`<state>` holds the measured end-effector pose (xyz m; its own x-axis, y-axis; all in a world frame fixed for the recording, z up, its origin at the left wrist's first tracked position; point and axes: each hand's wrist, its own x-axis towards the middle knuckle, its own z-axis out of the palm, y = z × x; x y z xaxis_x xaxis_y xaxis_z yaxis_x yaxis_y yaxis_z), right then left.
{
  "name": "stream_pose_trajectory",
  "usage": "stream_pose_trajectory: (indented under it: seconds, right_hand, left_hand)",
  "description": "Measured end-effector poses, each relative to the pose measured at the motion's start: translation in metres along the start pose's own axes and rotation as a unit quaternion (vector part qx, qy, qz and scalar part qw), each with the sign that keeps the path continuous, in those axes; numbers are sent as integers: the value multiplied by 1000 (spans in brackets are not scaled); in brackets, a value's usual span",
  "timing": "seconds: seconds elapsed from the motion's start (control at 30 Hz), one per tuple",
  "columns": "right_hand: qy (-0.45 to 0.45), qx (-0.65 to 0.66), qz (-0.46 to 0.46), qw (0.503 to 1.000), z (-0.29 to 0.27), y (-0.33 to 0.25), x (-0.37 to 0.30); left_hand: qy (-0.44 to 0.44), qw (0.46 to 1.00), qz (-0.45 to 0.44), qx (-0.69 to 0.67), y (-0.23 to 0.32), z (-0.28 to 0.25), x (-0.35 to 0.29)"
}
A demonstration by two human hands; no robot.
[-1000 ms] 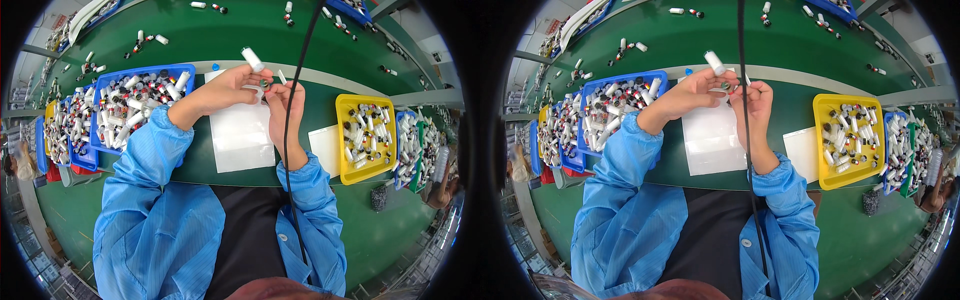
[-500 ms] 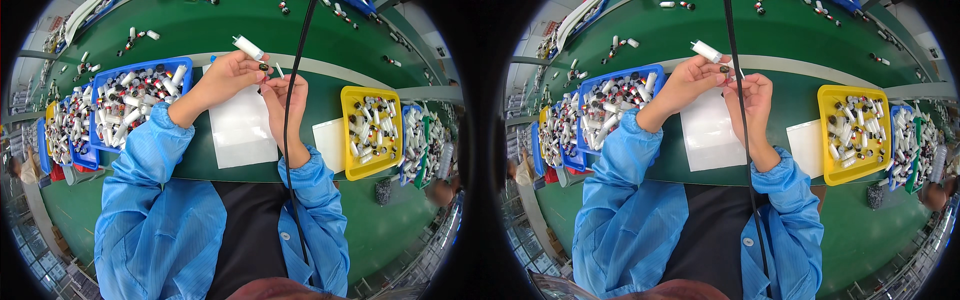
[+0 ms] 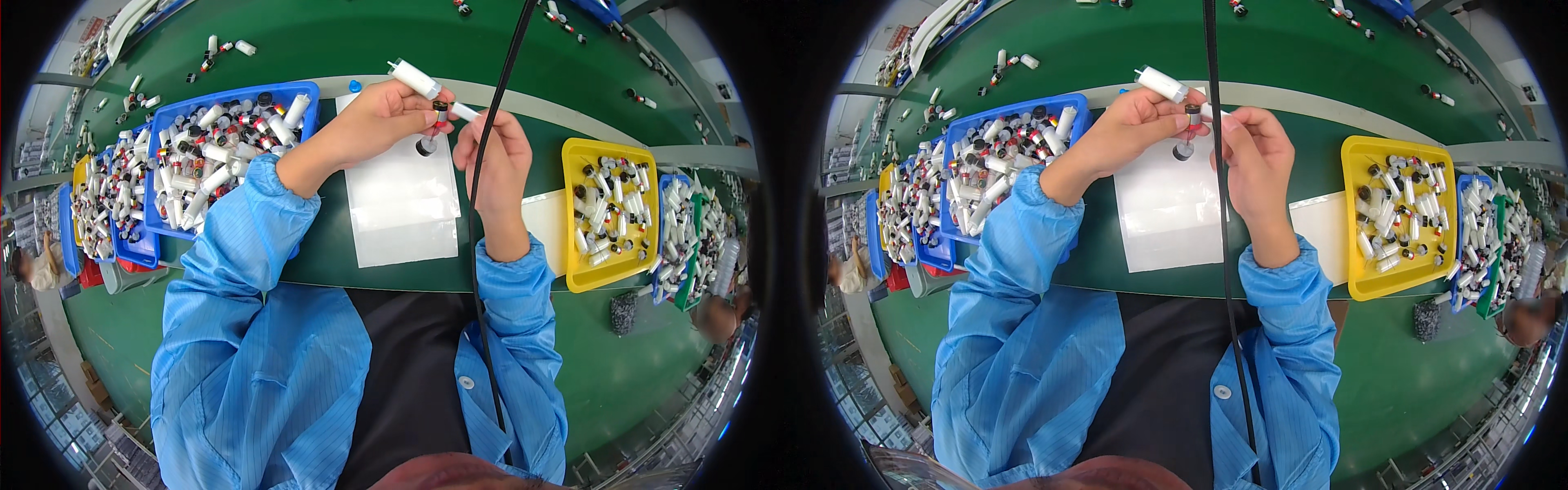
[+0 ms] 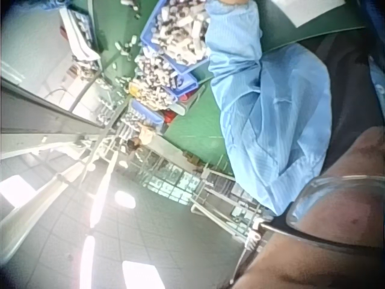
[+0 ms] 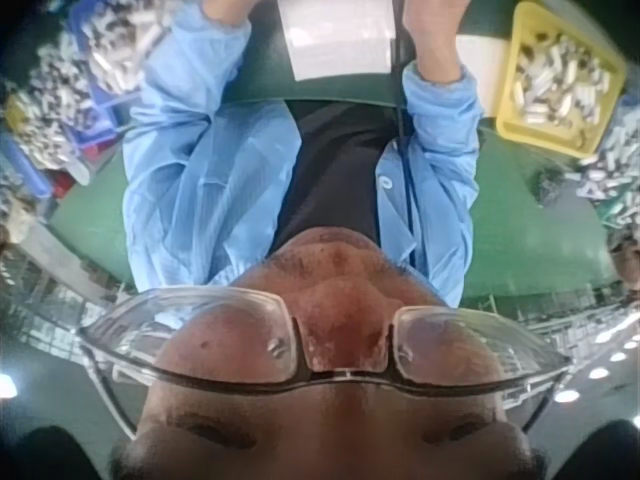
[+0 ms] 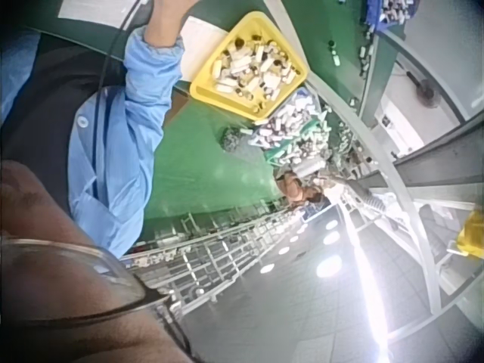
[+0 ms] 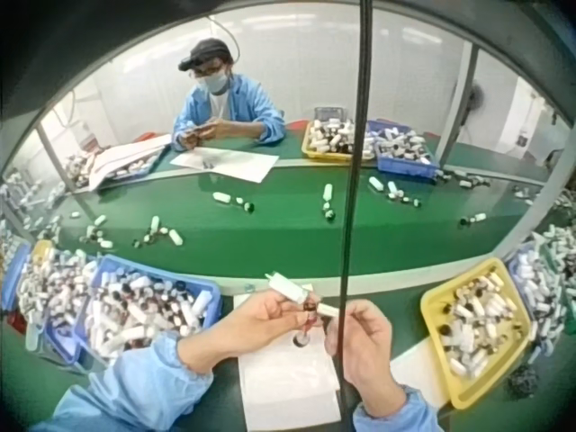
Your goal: Assembling small plastic components at a factory workbench.
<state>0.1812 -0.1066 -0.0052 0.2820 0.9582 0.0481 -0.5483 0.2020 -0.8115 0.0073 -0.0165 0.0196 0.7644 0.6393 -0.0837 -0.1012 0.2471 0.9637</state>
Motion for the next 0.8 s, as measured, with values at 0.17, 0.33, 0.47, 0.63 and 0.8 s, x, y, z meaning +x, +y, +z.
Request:
stream_pose_trajectory:
  seconds: [0.17,0.33,0.47,0.63,0.8]
  right_hand:
    - [-34,81,200,976,-8,-8,6]
    - [-13,76,210,975,-3,-10,6]
    - [14,27,201,979,-4,-4,7]
    - [6,13,181,983,-4,-1,5]
    - [29,-23,116,993,6,6,0]
  left_hand:
    - [-15,999,19,45,-2,0,0]
    - [-28,998,27,55,-4,-1,0]
    - [0,999,16,49,-4,2,-1]
    - [12,998,18,67,-12,0,2]
    - [24,994,31,100,-6,4,0]
